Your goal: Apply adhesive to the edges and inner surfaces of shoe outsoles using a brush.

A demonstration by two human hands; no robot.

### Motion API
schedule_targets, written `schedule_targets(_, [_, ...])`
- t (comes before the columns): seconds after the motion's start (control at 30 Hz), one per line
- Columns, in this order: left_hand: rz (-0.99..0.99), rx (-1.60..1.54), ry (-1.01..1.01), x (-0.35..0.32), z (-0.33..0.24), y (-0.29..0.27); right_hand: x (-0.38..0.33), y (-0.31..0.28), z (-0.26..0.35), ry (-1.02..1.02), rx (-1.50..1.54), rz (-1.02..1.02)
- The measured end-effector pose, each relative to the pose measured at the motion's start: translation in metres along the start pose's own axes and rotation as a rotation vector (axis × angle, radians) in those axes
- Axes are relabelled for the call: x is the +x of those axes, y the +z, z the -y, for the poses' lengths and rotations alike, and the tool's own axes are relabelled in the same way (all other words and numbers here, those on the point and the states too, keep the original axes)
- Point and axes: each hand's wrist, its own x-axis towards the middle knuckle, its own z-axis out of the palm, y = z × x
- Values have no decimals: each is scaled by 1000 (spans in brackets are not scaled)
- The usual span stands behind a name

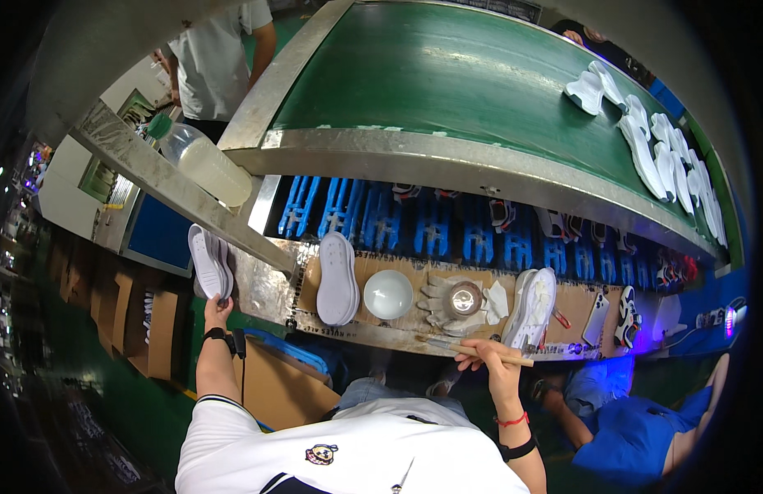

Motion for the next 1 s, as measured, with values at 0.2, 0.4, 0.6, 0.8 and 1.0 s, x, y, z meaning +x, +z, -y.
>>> schedule_targets(0.2, [243,-108,14,-60,45,-11,3,2,-5,26,27,9])
schedule_targets(0.4, [283,-77,-198,-209,114,-53,3,-6,-17,42,44,10])
schedule_targets(0.6, [392,15,-221,-263,131,-16,2,-16,-20,74,134,31])
schedule_targets(0.8, [431,39,-190,-223,115,51,3,-23,-34,77,174,28])
schedule_targets(1.0, [279,833,141,-177,110,81,29,-28,-63,6,18,-102])
